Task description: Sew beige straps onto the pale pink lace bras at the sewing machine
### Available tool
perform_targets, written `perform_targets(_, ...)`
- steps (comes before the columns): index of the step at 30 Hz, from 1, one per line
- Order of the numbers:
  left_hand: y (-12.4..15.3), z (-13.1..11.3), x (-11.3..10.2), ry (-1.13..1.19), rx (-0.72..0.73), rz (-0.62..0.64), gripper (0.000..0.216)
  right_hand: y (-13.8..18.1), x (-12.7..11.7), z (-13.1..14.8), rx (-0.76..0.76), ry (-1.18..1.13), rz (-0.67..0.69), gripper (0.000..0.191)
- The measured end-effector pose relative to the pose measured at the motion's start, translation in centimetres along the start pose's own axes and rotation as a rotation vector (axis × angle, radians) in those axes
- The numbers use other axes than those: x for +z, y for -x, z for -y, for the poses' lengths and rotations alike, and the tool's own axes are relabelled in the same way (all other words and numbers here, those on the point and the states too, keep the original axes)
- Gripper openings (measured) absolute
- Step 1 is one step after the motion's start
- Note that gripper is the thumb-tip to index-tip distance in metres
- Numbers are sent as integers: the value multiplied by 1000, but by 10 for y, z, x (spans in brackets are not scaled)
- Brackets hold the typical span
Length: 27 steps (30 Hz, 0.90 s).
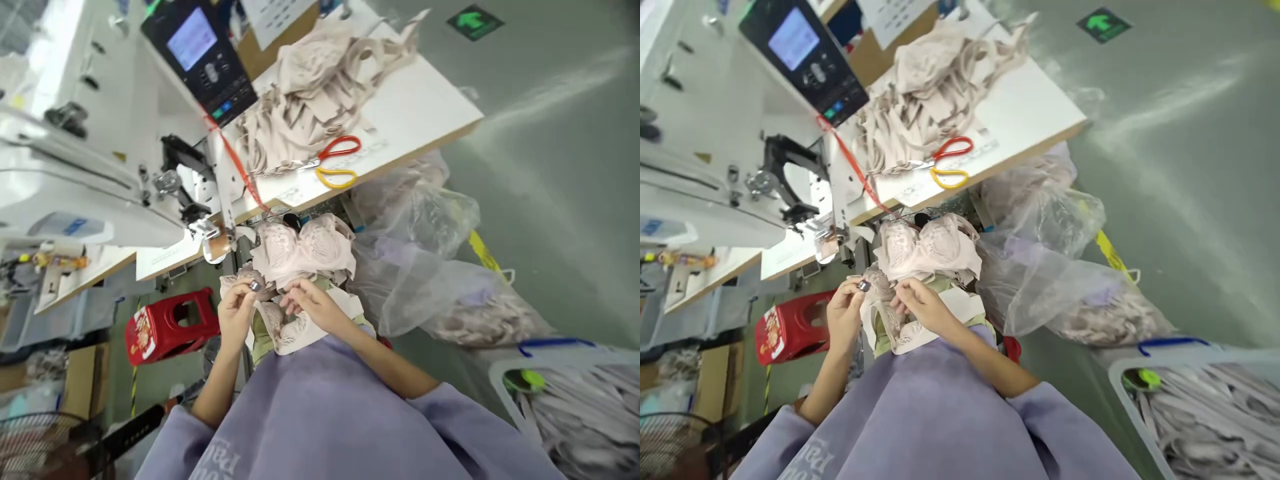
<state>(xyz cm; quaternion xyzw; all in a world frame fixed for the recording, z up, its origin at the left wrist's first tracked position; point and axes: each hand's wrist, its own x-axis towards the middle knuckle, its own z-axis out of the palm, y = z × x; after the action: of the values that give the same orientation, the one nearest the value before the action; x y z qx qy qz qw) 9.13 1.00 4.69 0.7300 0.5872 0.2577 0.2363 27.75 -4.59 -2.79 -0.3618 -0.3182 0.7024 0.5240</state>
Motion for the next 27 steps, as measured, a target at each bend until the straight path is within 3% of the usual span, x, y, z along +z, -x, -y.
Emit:
perform_targets(6,2,-6,-17,181,96,207,13,-37,32,26,48,58,100,32)
perform_targets(11,5,0,-6,123,73,126,19,-42,42,11,160,-102,23,42)
perform_targets(15,3,5,-1,150,122,218,22,-41,48,-2,205,-240,-65,47)
perform_targets(19,1,5,-8,241,56,190,27,-42,50,-9,242,-237,-48,45)
perform_targets(21,0,4,-21,316,-33,161,22,-42,46,-9,238,-213,-78,44)
perform_targets(23,-6,4,-48,473,-156,147,22,-44,34,-3,208,-184,-154,45)
perform_targets(27,-46,-15,-141,826,-303,72,23,-59,-3,48,25,-8,-300,45)
